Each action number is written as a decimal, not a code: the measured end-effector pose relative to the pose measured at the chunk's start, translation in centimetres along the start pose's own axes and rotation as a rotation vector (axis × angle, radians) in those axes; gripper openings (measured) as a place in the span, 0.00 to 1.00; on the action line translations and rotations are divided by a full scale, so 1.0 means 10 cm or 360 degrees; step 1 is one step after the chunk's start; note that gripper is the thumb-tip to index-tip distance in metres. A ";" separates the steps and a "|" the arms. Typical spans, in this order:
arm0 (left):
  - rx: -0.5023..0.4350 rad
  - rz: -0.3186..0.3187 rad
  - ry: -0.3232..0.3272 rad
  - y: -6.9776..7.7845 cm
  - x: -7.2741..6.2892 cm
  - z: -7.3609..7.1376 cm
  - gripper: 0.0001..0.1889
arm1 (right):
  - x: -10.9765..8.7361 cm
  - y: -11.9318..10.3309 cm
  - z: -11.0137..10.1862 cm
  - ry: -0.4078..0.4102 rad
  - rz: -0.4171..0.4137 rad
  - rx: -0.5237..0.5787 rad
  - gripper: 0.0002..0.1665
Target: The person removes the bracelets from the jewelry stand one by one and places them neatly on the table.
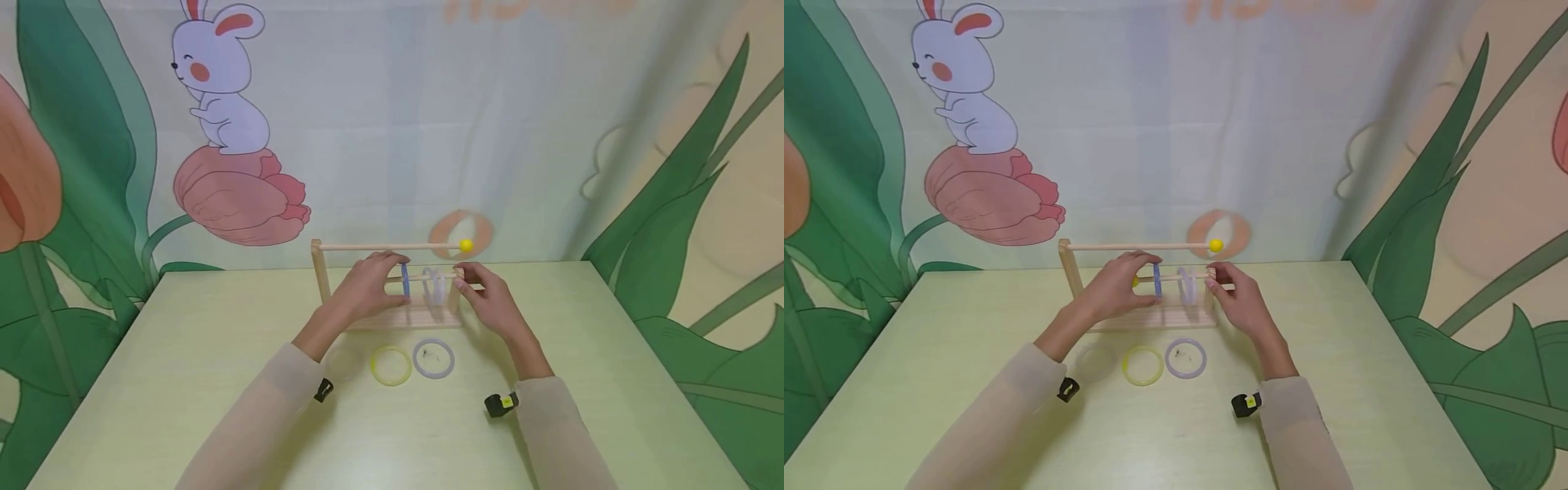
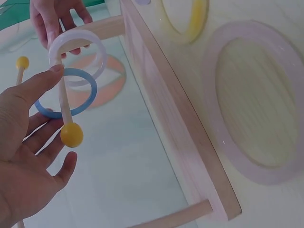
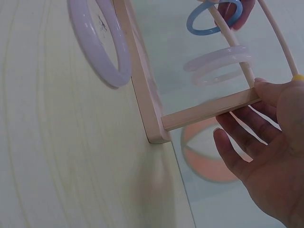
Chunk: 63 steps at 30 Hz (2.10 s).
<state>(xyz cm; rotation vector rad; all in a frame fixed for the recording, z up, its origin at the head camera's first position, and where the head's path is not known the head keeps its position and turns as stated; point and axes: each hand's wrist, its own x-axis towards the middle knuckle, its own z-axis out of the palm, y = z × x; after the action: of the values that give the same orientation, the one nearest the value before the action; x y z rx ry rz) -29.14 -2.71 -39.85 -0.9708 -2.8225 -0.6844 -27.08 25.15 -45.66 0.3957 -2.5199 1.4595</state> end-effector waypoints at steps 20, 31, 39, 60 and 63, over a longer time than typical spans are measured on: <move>-0.0224 -0.0026 0.0076 -0.20 -0.33 -0.06 0.37 | 0.00 0.01 0.00 -0.0024 0.0016 -0.0010 0.21; -0.0270 -0.0049 0.0095 -0.25 -0.44 -0.09 0.37 | 0.01 0.01 -0.01 0.0001 -0.0007 -0.0030 0.21; -0.0379 -0.0060 0.0108 -0.30 -0.50 -0.07 0.35 | 0.00 0.01 0.00 -0.0008 0.0006 -0.0012 0.21; -0.0453 -0.0111 0.0004 -0.40 -0.73 -0.08 0.35 | 0.00 0.02 0.00 -0.0024 -0.0021 -0.0029 0.22; -0.0467 -0.0104 -0.0010 -0.41 -0.79 -0.08 0.35 | 0.00 0.03 0.00 -0.0020 -0.0026 -0.0035 0.22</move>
<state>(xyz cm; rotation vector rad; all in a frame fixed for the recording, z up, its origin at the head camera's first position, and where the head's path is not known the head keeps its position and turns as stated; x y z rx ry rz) -25.41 -10.39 -42.38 -0.9203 -2.8221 -1.1304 -27.15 25.29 -45.88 0.4220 -2.5343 1.4262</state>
